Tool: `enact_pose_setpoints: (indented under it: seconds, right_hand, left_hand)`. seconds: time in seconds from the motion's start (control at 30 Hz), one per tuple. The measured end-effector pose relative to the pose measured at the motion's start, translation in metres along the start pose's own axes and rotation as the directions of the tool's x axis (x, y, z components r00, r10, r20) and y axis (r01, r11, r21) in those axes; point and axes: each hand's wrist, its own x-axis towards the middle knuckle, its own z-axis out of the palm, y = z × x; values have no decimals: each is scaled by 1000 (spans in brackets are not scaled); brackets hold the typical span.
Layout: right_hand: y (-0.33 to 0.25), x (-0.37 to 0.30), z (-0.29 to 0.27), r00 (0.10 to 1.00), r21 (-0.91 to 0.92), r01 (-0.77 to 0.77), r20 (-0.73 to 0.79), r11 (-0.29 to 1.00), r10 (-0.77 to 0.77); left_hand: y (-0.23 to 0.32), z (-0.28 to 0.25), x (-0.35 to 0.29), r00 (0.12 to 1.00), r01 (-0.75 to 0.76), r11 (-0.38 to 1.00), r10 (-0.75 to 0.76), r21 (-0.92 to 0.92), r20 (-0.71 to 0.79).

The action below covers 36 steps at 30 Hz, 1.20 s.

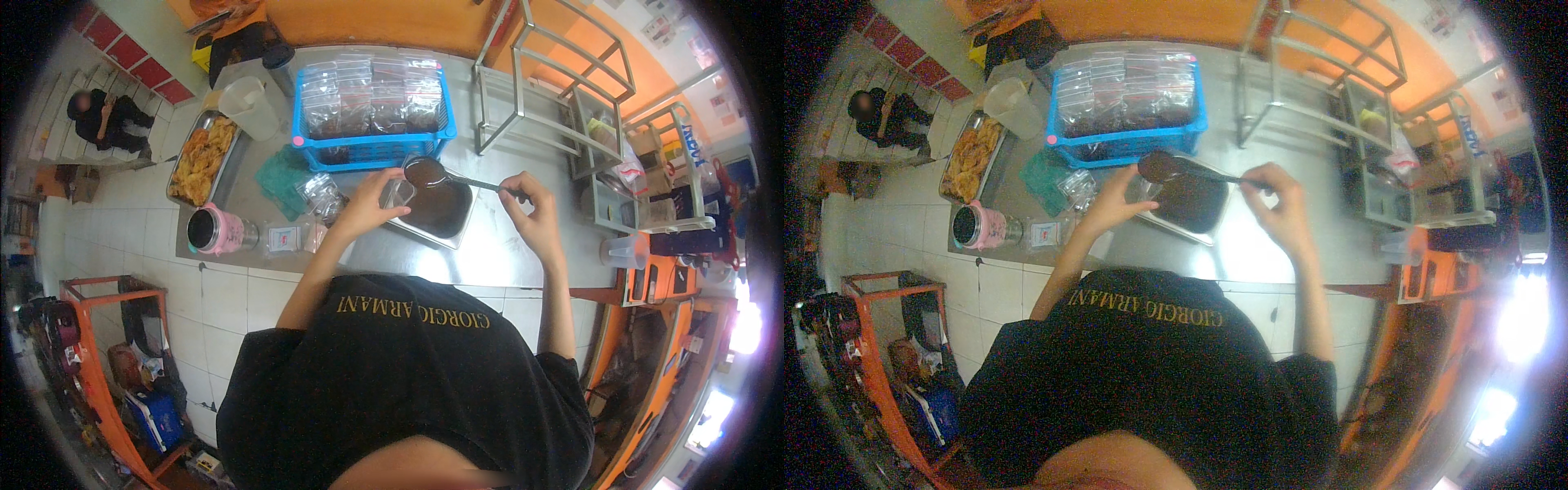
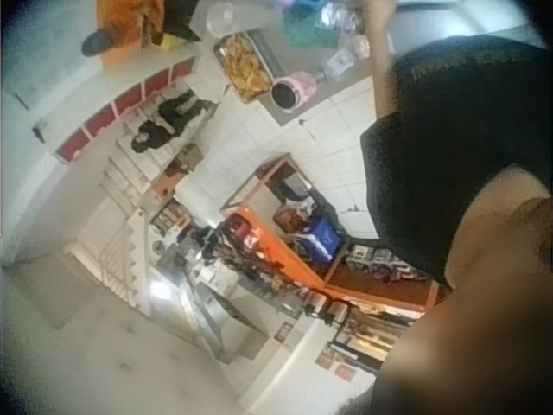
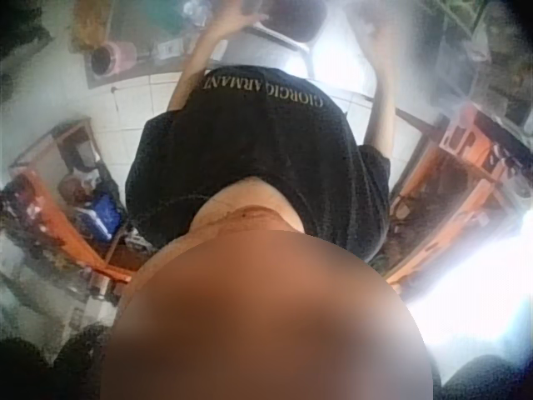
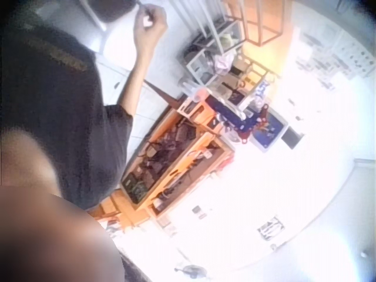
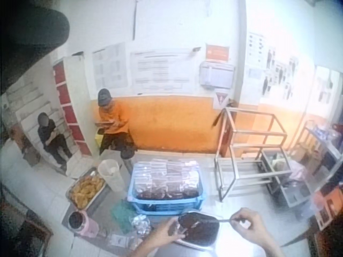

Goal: The person scoops a dark viscous substance from a metal container into small clear plastic bags using a ladle, then seals each bag and places it into a blue basket. The process is repeated continuously throughout the clip.

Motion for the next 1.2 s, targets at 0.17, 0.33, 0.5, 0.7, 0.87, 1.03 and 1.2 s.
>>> enact_pose_setpoints:
  seconds: [0.17,0.33,0.5,0.7,0.87,1.03,1.2]
  right_hand:
    - [-4,0,4,999,-34,43,-25,999,-44]
    - [-2,2,6,992,-85,118,-39,989,-121]
    - [0,4,7,978,-111,190,-71,975,-198]
    - [2,3,10,949,-221,258,-126,941,-290]
    - [4,3,13,922,-302,294,-160,907,-352]
    - [10,2,16,960,-211,220,-126,953,-249]
    - [31,-3,30,995,155,-96,34,983,92]
  left_hand:
    - [5,0,2,1000,10,1000,-9,-27,28]
    - [10,-2,4,999,31,999,-30,-24,31]
    - [16,-3,4,1000,8,1000,-9,-19,-10]
    - [23,-7,6,998,67,994,-68,-81,-15]
    - [26,-9,7,998,44,995,-48,-88,-42]
    - [23,-7,6,996,48,996,-54,-69,-76]
    - [18,-3,9,991,-91,991,81,-102,-106]
